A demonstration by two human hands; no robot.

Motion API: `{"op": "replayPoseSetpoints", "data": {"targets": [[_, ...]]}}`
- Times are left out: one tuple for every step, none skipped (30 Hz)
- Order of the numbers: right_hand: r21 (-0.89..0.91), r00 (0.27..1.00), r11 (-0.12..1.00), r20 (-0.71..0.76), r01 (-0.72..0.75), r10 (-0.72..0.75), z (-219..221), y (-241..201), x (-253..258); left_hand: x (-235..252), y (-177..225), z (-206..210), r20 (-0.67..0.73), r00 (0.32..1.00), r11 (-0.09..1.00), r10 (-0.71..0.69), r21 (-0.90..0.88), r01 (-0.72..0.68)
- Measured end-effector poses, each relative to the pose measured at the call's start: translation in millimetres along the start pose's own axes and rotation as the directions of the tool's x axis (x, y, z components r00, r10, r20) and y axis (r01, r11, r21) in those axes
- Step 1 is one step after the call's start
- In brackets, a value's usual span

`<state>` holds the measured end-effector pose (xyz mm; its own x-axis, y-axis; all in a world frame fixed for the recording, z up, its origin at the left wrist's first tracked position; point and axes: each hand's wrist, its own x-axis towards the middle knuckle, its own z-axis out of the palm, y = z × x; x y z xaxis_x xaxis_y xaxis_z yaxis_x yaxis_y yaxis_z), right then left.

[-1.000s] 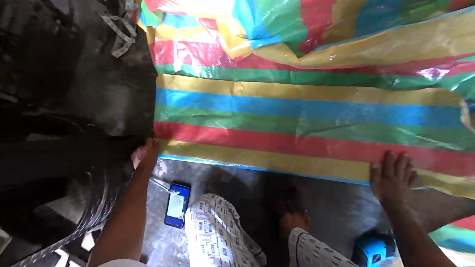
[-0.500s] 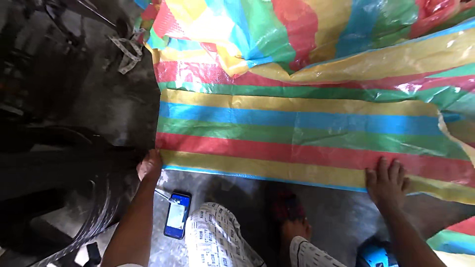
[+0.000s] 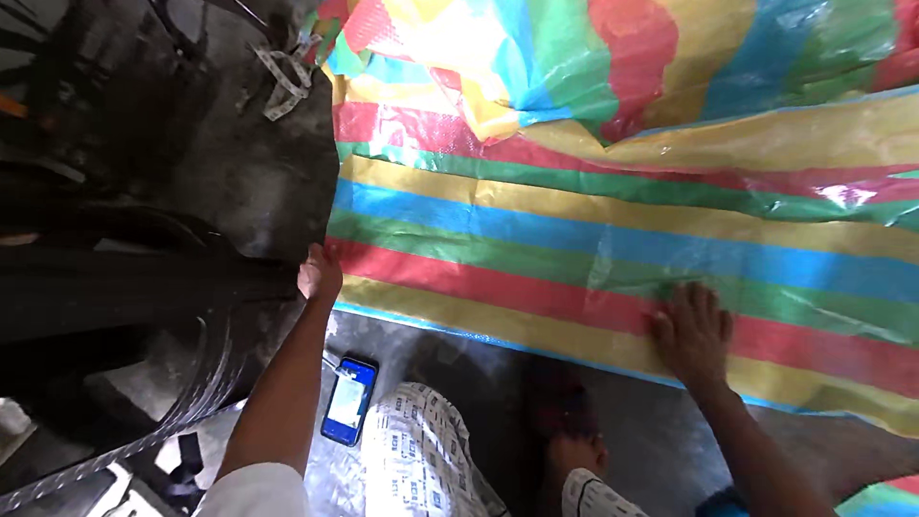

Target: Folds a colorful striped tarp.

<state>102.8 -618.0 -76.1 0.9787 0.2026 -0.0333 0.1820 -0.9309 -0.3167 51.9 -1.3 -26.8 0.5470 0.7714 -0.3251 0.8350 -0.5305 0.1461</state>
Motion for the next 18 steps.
{"op": "replayPoseSetpoints", "data": {"targets": [[-0.010, 1.000, 1.000, -0.006, 0.007, -0.007, 6.7, -1.8, 2.6, 1.7, -0.3, 3.8, -0.012, 1.000, 1.000, -0.001, 0.023, 0.002], [-0.020, 1.000, 1.000, -0.021, 0.012, -0.012, 13.0, -0.3, 4.0, 2.6, -2.0, 7.7, -0.032, 0.999, 0.999, 0.002, 0.039, -0.001], [-0.032, 0.999, 0.999, -0.036, 0.017, -0.018, 17.6, 3.2, 5.5, 2.7, -4.3, 11.5, -0.055, 0.998, 0.999, 0.008, 0.049, -0.005], [-0.041, 0.999, 0.999, -0.038, 0.021, -0.023, 19.7, 6.1, 7.5, 2.8, -5.8, 15.2, -0.083, 0.996, 0.998, 0.012, 0.055, -0.008], [-0.043, 0.999, 0.999, -0.037, 0.022, -0.024, 20.3, 8.3, 9.3, 3.2, -6.5, 17.7, -0.104, 0.994, 0.998, 0.016, 0.057, -0.010], [-0.046, 0.999, 0.999, -0.034, 0.023, -0.024, 20.2, 9.9, 10.7, 3.5, -7.1, 19.7, -0.121, 0.992, 0.998, 0.021, 0.060, -0.014], [-0.049, 0.999, 0.999, -0.026, 0.020, -0.021, 19.9, 11.3, 12.1, 3.8, -7.6, 21.2, -0.132, 0.991, 0.998, 0.027, 0.064, -0.019], [-0.053, 1.000, 0.998, -0.018, 0.017, -0.018, 19.7, 12.5, 12.5, 4.1, -7.8, 22.2, -0.139, 0.990, 0.997, 0.033, 0.070, -0.023], [-0.057, 1.000, 0.998, -0.015, 0.016, -0.017, 20.6, 14.0, 12.2, 3.8, -8.2, 22.9, -0.140, 0.989, 0.997, 0.039, 0.076, -0.029], [-0.059, 1.000, 0.998, -0.018, 0.016, -0.017, 22.1, 15.2, 11.8, 2.8, -7.9, 23.2, -0.137, 0.990, 0.996, 0.043, 0.082, -0.032], [-0.057, 1.000, 0.998, -0.017, 0.011, -0.012, 22.9, 15.7, 11.8, 2.0, -6.8, 23.2, -0.133, 0.990, 0.995, 0.042, 0.091, -0.030], [-0.058, 1.000, 0.998, -0.012, 0.003, -0.004, 22.9, 15.3, 12.1, 1.0, -5.8, 24.1, -0.139, 0.989, 0.995, 0.042, 0.097, -0.028], [-0.058, 1.000, 0.998, -0.001, -0.004, 0.004, 22.4, 14.6, 12.1, -0.1, -5.2, 25.7, -0.155, 0.987, 0.995, 0.044, 0.101, -0.028], [-0.058, 1.000, 0.998, 0.006, -0.009, 0.010, 21.8, 13.5, 12.1, -1.0, -5.0, 27.8, -0.174, 0.984, 0.994, 0.048, 0.101, -0.030], [-0.059, 1.000, 0.998, 0.009, -0.013, 0.014, 21.3, 12.7, 12.6, -1.0, -5.4, 30.2, -0.197, 0.979, 0.994, 0.056, 0.099, -0.037], [-0.061, 1.000, 0.998, 0.008, -0.014, 0.014, 21.1, 12.5, 12.9, -0.4, -6.0, 32.5, -0.215, 0.975, 0.995, 0.060, 0.092, -0.041], [-0.055, 1.000, 0.998, 0.014, -0.015, 0.016, 20.7, 12.4, 12.4, 0.1, -7.2, 34.4, -0.224, 0.973, 0.995, 0.061, 0.088, -0.042], [-0.050, 1.000, 0.999, 0.017, -0.014, 0.014, 20.0, 12.5, 12.1, 0.6, -8.5, 35.4, -0.226, 0.972, 0.995, 0.061, 0.085, -0.043]]}}
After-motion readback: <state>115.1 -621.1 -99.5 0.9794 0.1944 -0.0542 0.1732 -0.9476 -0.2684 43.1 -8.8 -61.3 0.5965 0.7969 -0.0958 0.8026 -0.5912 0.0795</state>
